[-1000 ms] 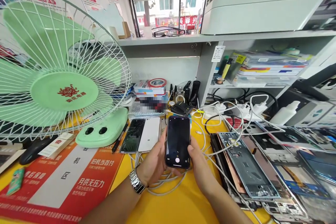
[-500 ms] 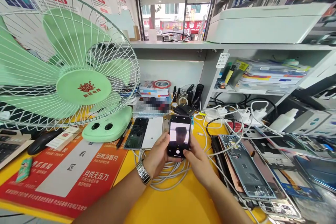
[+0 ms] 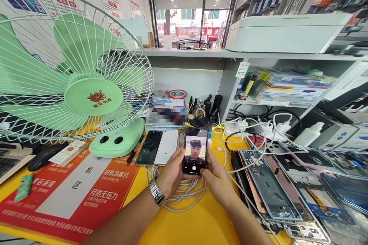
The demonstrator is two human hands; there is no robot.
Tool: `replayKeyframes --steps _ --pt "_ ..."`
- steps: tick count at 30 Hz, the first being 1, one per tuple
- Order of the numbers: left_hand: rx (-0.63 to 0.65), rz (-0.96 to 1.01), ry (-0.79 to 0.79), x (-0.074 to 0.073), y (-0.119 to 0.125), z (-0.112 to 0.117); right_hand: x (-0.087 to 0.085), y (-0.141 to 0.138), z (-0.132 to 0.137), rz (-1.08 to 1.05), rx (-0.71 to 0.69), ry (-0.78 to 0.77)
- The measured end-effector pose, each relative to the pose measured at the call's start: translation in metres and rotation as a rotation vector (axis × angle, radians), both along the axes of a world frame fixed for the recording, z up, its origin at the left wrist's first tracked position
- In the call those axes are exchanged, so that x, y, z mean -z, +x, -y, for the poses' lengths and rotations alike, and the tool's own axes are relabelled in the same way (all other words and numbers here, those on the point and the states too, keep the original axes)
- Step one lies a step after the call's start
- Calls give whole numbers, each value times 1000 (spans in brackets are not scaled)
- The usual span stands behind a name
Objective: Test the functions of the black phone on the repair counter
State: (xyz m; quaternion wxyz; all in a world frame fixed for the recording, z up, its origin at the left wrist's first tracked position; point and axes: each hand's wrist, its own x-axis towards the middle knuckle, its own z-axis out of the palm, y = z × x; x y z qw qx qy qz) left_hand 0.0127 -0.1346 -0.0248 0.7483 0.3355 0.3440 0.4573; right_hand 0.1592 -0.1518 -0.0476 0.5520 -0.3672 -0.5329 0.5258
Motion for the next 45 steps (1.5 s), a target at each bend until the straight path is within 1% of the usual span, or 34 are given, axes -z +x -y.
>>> replayKeyframes --steps 4,10,14,25,31,36,45 --pt "-4 -5 -2 1 0 0 3 0 0 -28 -10 -1" --pt "6 -12 -5 -2 0 0 -1 0 -1 -8 -24 16" --pt "23 -8 -1 -3 0 0 -1 0 -1 1 -13 12" --pt "5 2 -17 2 0 -1 -3 0 1 18 -11 -2" --pt "11 4 -37 -2 0 0 -2 -1 2 11 -10 -13" --pt "13 3 -48 -4 1 0 -4 -1 1 48 7 13" --pt "14 1 -51 -1 0 0 -5 -1 1 73 9 35"
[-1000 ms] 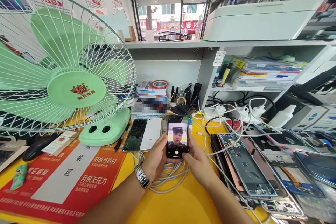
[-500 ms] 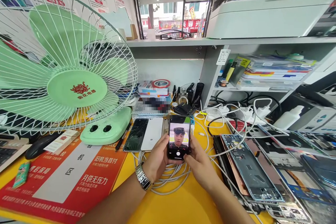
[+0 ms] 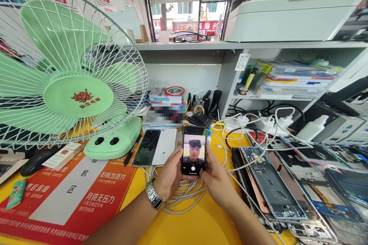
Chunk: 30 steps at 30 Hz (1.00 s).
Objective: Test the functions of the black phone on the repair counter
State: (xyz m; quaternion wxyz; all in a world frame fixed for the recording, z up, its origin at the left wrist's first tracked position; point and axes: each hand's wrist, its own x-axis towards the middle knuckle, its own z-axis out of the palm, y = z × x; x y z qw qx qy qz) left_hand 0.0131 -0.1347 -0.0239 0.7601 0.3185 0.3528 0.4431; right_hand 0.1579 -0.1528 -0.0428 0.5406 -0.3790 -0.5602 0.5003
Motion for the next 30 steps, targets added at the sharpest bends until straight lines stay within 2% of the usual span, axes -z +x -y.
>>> replayKeyframes --steps 10,21,30 --pt "-4 13 10 -2 0 0 -2 1 2 47 -2 3" --pt "16 6 54 0 -1 1 7 -6 0 300 211 3" --pt "13 18 44 -1 -1 2 4 -3 2 254 146 30"
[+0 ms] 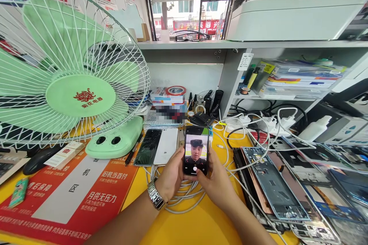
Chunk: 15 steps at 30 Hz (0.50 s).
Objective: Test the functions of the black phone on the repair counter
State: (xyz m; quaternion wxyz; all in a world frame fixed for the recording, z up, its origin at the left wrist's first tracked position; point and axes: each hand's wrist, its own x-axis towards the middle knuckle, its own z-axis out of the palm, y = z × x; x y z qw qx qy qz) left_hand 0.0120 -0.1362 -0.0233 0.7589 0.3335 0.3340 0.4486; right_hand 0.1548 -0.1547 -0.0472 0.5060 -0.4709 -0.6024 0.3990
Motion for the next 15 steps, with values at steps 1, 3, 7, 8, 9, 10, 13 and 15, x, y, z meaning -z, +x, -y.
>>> replayKeyframes --steps 1,3,7,8,9,10,13,15 --pt "4 -1 0 0 0 0 0 0 0 -1 -9 6" --pt "12 -5 -3 -1 1 0 -1 1 1 -2 -18 25" --pt "24 -12 -26 0 1 -2 -2 2 1 -11 -31 38" --pt "20 -11 -24 0 1 -2 -2 2 1 -14 -35 36" --pt "15 -8 -20 1 1 -2 -3 2 1 -16 -40 34" --pt "9 -4 -16 1 1 -2 -3 2 1 -19 -44 35" --pt "2 3 -16 2 0 -2 -5 2 2 -42 -61 33" --pt "3 0 -21 3 0 -1 -7 3 2 -57 -75 28"
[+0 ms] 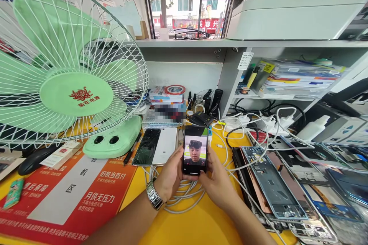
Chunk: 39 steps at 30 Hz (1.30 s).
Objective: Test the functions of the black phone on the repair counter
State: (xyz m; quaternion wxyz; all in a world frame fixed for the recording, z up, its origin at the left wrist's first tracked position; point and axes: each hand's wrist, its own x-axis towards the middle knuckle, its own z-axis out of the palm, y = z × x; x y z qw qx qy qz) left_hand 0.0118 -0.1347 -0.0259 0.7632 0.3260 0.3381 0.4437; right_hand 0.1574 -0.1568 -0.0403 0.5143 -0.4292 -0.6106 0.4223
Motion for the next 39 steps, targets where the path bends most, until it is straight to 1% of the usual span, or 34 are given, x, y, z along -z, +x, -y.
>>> replayKeyframes --steps 7,18,28,35,39 --pt "-9 7 4 2 0 0 -1 1 0 -23 -17 -17" --pt "-5 -7 10 -2 0 -1 -4 2 0 -47 -65 -24" --pt "-9 13 10 -3 0 0 -1 3 0 -20 -68 -10" --pt "2 34 27 1 -3 -1 -1 4 0 -14 -70 -24" --pt "15 -27 63 1 -3 0 -3 3 0 -27 -74 -26"
